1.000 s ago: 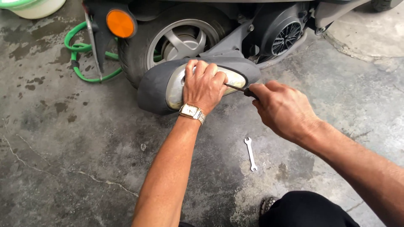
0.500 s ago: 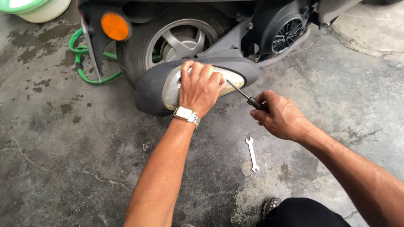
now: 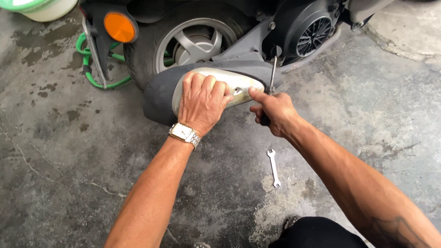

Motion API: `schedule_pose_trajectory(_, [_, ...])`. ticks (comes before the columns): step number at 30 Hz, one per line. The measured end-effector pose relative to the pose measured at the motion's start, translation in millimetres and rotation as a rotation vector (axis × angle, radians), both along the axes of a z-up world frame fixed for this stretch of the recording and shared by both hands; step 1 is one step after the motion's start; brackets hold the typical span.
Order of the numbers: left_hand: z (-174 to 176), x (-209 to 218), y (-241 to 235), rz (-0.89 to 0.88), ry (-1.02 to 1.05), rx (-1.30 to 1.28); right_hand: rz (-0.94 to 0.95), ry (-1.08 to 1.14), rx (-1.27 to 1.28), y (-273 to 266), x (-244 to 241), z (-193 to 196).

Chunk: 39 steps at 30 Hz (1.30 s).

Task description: The person uses a screwdriver to remove a plastic cover from the rear wheel area of a scooter. They then move to the front of the scooter and use a wrench to loosen and remove the side mirror.

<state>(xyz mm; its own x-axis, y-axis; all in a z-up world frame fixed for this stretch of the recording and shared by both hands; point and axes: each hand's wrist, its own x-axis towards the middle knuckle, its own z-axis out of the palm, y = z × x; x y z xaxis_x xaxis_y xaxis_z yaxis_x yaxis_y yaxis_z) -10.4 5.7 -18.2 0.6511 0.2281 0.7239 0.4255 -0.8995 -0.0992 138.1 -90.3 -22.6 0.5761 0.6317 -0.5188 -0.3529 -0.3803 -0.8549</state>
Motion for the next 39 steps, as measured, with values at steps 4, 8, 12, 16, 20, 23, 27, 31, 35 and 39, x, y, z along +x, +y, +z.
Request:
schedule_pose_trajectory(4, [14,-7,-4,0.032,0.04,-0.026,-0.08,0.089,-0.054,19,-9,11])
schedule_pose_trajectory(8, [18,-10,-12,0.081,0.041,-0.207,-0.092,0.123,-0.002,30,-17,10])
schedule_pose_trajectory(12, [42,-2,-22,0.044,-0.183,-0.83,-0.123,0.287,-0.12,33,-18,36])
schedule_pose_trajectory(16, [46,7,-13,0.409,-0.32,-1.249,-0.111,0.25,-0.177,37,-16,38])
schedule_pose_trajectory(20, [57,6,-4,0.125,-0.963,-1.75,-0.148,0.24,-0.193,41,-23,43])
schedule_pose_trajectory(23, [76,-7,-8,0.134,-1.148,-1.903,-0.136,0.239,-0.208,38,-23,43])
schedule_pose_trajectory(27, [93,-19,-14,0.247,-1.067,-1.96,-0.104,0.223,-0.244,38,-19,46])
schedule_pose_trajectory(31, [64,-21,-2,0.252,-0.924,-1.752,-0.118,0.234,-0.248,37,-22,45])
schedule_pose_trajectory(35, [63,-28,-7,0.412,-0.121,-0.89,-0.102,0.24,-0.224,33,-21,46])
schedule_pose_trajectory(39, [44,-37,-11,0.327,0.016,-0.742,-0.117,0.185,-0.067,33,-16,21])
